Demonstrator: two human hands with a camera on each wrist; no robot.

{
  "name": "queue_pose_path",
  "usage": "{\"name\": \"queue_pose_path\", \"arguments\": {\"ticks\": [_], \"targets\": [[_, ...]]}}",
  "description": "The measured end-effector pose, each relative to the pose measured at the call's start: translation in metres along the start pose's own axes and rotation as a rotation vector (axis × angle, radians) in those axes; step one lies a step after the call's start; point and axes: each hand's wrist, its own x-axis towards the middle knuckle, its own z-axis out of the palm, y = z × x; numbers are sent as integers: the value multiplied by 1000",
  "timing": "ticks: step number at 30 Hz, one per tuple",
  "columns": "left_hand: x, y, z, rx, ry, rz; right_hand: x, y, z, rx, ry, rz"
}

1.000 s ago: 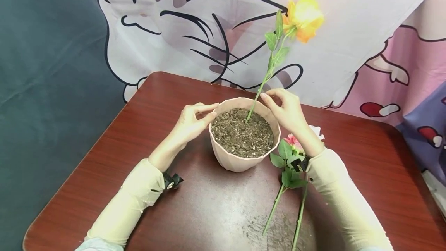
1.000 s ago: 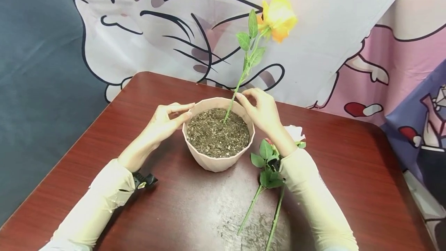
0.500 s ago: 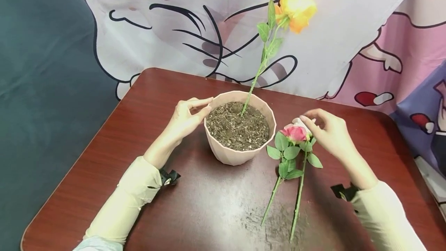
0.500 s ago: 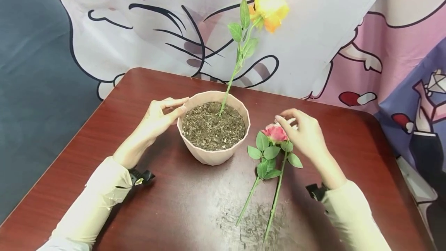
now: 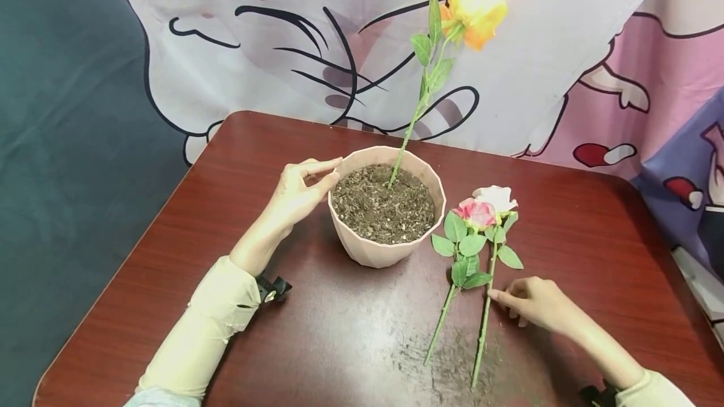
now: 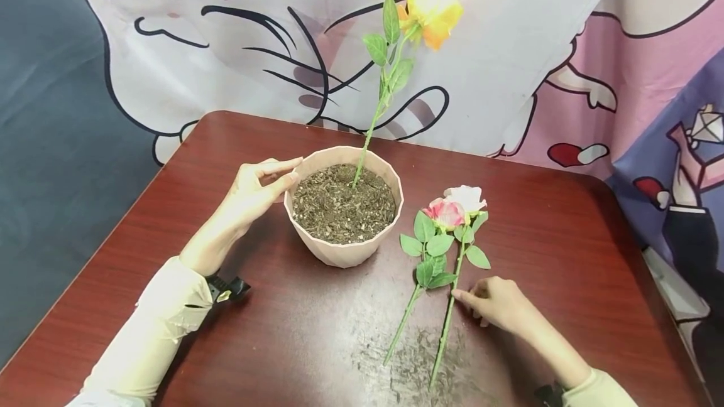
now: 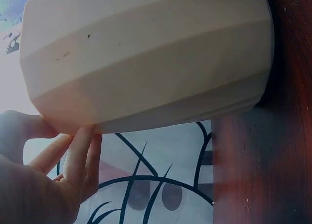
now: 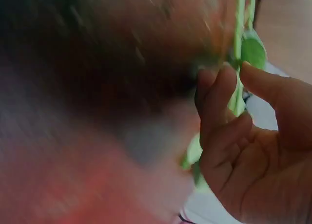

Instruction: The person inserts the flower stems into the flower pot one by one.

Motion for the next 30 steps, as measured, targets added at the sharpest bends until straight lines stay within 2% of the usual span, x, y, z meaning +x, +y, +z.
{"name": "queue_pose_path", "arguments": {"ticks": [5,10,15,22,30], "targets": [[0,1,-1,-5,-2,-6,-1,-3,13,89,-27,-22],[0,1,0,-13,2,-19,-2,-2,16,178,-100,-40],[0,1,1,7,3,3,-2,1,18,294,-125,-18],[0,-1,0,1,9,24,2,12,23,463,-177,-30],[-1,0,1,-7,1,9,-1,18,24,552,-209,-49]]}}
